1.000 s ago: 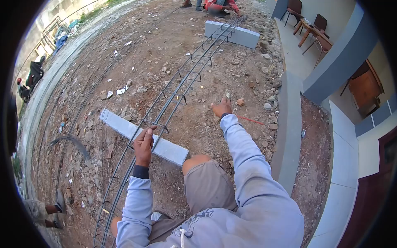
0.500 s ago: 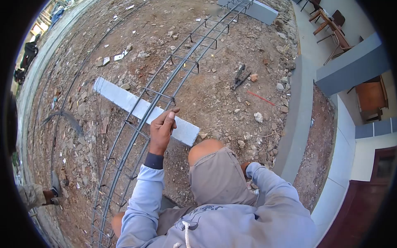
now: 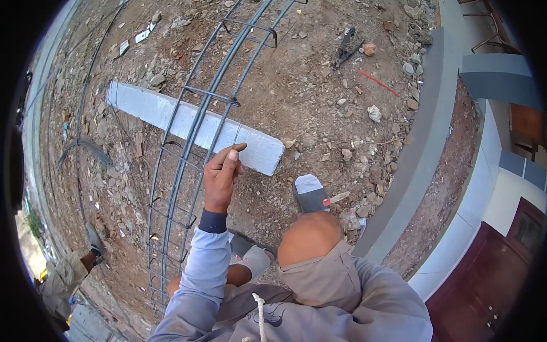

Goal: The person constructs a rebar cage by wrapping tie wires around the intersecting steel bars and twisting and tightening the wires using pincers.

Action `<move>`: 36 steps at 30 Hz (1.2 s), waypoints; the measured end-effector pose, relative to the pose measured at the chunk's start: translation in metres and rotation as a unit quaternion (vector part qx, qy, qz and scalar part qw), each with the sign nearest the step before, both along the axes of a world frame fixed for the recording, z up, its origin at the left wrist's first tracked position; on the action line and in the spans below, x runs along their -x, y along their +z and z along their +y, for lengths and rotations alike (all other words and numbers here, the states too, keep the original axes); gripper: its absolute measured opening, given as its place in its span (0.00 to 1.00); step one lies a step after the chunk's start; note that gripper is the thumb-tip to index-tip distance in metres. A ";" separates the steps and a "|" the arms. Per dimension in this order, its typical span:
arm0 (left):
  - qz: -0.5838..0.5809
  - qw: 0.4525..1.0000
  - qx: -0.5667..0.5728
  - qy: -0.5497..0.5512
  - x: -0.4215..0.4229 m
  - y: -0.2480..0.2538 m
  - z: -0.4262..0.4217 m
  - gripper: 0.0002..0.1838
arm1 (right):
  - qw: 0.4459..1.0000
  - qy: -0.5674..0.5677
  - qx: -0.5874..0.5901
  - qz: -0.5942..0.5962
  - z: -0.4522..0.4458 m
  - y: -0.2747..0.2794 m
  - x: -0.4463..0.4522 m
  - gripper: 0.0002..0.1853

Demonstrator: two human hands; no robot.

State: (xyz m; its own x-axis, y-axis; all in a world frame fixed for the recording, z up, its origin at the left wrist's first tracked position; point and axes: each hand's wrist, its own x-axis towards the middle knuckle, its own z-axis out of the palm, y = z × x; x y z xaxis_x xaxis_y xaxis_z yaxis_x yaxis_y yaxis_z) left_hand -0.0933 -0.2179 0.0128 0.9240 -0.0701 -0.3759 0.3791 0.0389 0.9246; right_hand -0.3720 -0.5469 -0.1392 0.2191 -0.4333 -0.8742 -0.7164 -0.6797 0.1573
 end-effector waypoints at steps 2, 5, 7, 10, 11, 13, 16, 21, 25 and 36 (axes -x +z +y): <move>0.008 1.000 -0.017 -0.013 -0.002 -0.003 -0.001 0.20 | 1.000 -0.028 0.014 0.001 0.006 0.004 0.020 0.27; 0.060 0.996 -0.044 -0.054 0.007 0.009 -0.001 0.22 | 0.996 -0.082 0.035 0.005 0.020 0.011 0.057 0.29; 0.076 0.989 -0.074 -0.100 0.016 0.017 -0.003 0.22 | 0.990 -0.130 0.060 0.014 0.031 0.013 0.083 0.30; 0.123 0.980 -0.080 -0.134 0.034 0.023 -0.012 0.21 | 0.961 -0.245 0.124 0.021 0.053 0.012 0.117 0.32; 0.131 0.975 -0.085 -0.159 0.039 0.029 -0.016 0.21 | 0.943 -0.298 0.150 0.022 0.062 0.012 0.125 0.32; 0.134 0.965 -0.099 -0.201 0.042 0.046 -0.023 0.21 | 0.881 -0.421 0.217 0.012 0.077 0.013 0.139 0.34; 0.121 0.965 -0.088 -0.216 0.042 0.069 -0.036 0.18 | 0.946 -0.293 0.136 0.002 0.069 0.038 0.134 0.41; 0.122 0.974 -0.074 -0.175 0.015 0.123 -0.070 0.18 | 0.997 -0.040 0.061 -0.015 0.005 0.148 0.031 0.47; 0.105 0.980 -0.094 -0.143 -0.014 0.158 -0.101 0.18 | 0.991 0.048 0.068 -0.106 -0.069 0.179 -0.043 0.50; 0.038 0.994 -0.099 -0.004 -0.075 0.230 -0.178 0.18 | 0.949 0.139 0.071 -0.274 -0.185 0.290 -0.339 0.49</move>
State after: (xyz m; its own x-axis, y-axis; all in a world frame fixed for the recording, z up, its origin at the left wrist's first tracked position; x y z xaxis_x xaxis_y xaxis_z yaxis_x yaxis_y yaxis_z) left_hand -0.0180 -0.3957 0.2426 0.8925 0.0061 -0.4511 0.4471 -0.1447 0.8827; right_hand -0.0332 -0.7322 0.1503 0.7473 -0.3964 -0.5333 -0.5126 -0.8546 -0.0830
